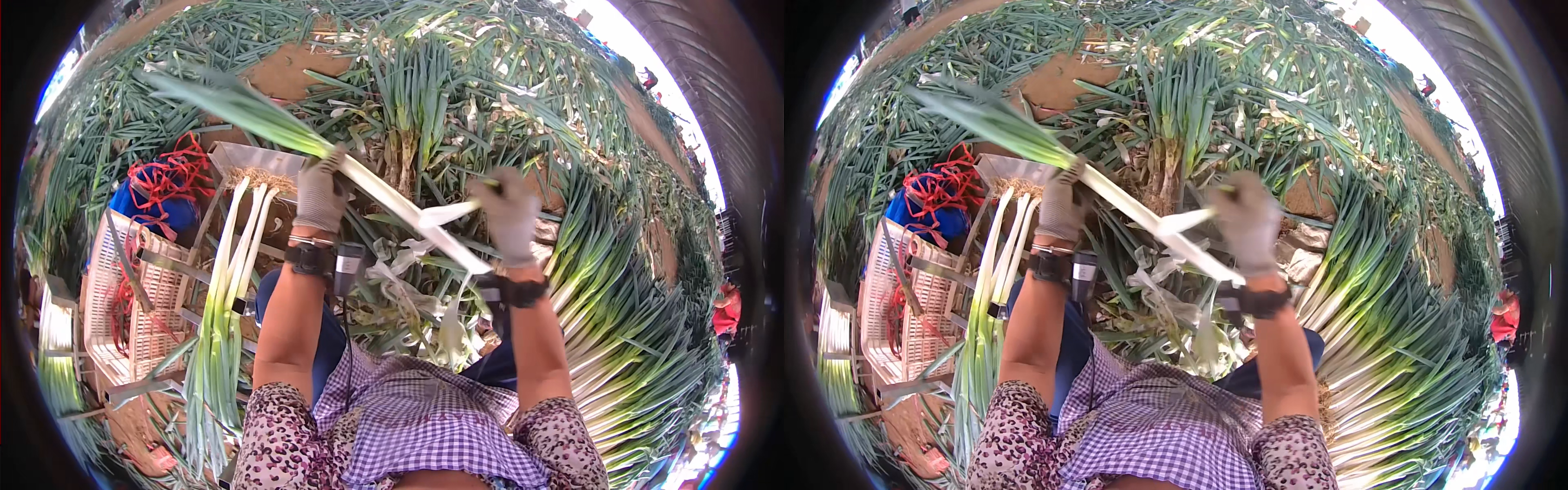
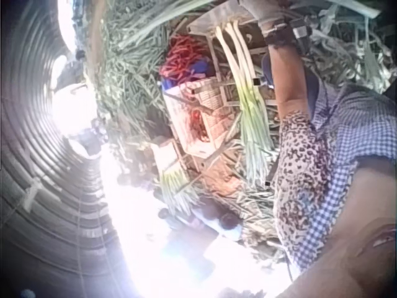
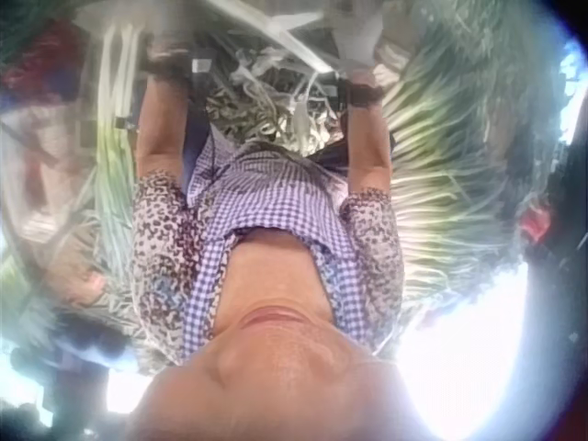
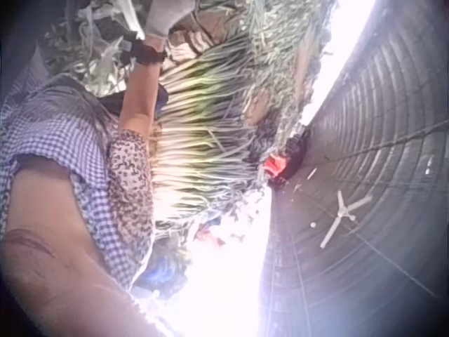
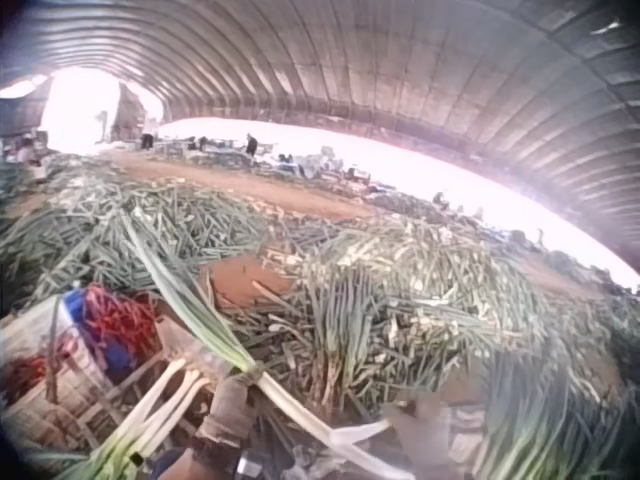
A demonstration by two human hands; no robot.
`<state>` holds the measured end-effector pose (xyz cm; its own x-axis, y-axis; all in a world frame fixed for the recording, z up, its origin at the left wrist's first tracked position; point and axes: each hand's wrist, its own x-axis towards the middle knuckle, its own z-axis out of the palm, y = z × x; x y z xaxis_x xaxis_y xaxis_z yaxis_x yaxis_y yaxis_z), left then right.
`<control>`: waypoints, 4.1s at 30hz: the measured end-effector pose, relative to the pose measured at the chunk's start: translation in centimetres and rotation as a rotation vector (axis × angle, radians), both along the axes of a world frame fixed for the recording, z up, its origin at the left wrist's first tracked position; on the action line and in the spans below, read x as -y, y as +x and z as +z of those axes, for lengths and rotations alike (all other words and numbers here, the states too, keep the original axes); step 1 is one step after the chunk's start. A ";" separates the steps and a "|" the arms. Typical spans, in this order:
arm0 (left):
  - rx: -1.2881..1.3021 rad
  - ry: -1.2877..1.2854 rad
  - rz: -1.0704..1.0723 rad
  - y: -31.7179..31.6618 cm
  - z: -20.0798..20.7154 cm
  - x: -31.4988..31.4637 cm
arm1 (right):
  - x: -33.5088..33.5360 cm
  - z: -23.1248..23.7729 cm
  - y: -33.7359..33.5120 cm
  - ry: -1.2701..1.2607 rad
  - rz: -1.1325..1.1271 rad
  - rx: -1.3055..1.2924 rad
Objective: The person sits on the ground in a covered processing area and repeatedly trims the roots and outer layers of long green vegetables. They handle each vegetable by hand, removing unwanted parts and placing the trimmed pieces aside.
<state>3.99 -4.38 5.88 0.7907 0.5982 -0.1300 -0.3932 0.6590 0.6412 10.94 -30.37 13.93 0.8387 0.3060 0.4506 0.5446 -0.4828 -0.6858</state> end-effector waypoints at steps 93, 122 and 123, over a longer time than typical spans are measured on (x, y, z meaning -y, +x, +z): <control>0.473 -0.337 0.042 -7.4 -0.9 -1.4 | -9.2 -3.2 -3.9 -0.221 0.341 0.365; 0.492 -0.253 0.062 -7.5 -1.3 -1.7 | -4.9 -1.1 -2.7 0.192 0.210 -0.595; 0.521 -0.256 0.039 -7.5 -1.0 -1.8 | -2.3 -1.5 -1.1 0.338 0.165 -0.549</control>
